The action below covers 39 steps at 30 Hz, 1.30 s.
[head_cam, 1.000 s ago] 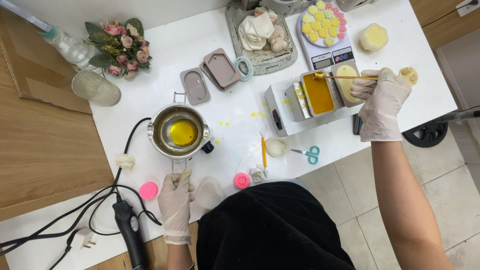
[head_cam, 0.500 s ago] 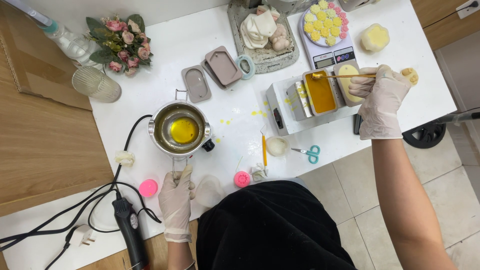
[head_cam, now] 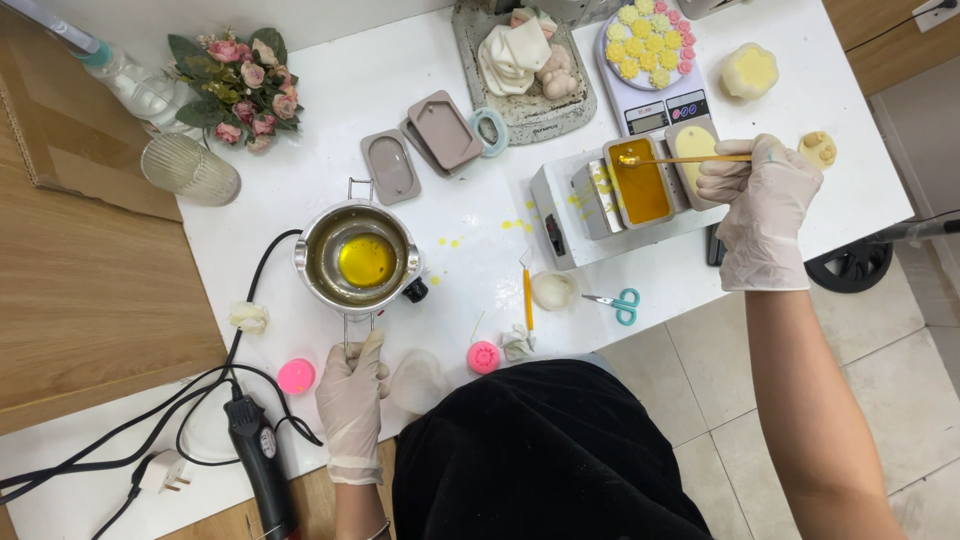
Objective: Using a spoon to mix and transfer melted wax between containers on a studio workbench.
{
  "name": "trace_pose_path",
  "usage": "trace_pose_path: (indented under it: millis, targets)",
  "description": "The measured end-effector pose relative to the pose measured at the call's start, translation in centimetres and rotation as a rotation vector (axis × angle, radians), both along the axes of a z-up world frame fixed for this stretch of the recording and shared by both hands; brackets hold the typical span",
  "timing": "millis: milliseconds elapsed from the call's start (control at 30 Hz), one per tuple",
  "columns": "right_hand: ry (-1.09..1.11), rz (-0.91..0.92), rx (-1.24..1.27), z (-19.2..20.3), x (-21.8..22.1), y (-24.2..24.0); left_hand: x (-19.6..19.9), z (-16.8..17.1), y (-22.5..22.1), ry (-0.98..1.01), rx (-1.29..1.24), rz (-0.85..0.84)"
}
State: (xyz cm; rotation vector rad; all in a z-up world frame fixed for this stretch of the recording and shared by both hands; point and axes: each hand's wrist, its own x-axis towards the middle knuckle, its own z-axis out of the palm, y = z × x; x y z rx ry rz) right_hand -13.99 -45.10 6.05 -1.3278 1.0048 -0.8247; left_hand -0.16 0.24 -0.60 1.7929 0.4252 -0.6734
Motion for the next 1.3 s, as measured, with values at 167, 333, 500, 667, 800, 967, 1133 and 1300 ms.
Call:
trace_pose_path:
  millis: [167,333,500,667,800,967,1133,1300]
  targets:
    - [0.046,0.009,-0.031,1.2,-0.8,1.4,0.1,0.5,-0.1,-0.003,0.034,-0.019]
    - [-0.032,-0.040,-0.014,1.3,-1.6,3.3,-0.1,0.5,-0.2,0.011,-0.021,0.011]
    - [-0.209,0.041,0.095,0.2,-1.1,7.3,-0.3,0.4,-0.4,-0.005,-0.008,-0.011]
    - [-0.229,0.207,0.282,-3.1,2.8,14.1,-0.3,0.2,-0.3,0.007,-0.056,0.013]
    - [-0.201,0.355,0.414,-5.4,6.7,18.7,-0.3,-0.1,-0.2,0.000,-0.045,0.030]
    - [-0.152,0.482,0.428,-6.0,10.5,21.3,-0.8,-0.8,-0.3,-0.044,-0.092,0.034]
    - [-0.084,0.595,0.351,-8.2,13.0,23.2,-0.5,0.9,-0.1,-0.068,-0.016,-0.020]
    - [0.131,0.601,0.223,-9.5,14.5,23.3,-0.8,0.8,-0.1,-0.134,0.071,-0.085]
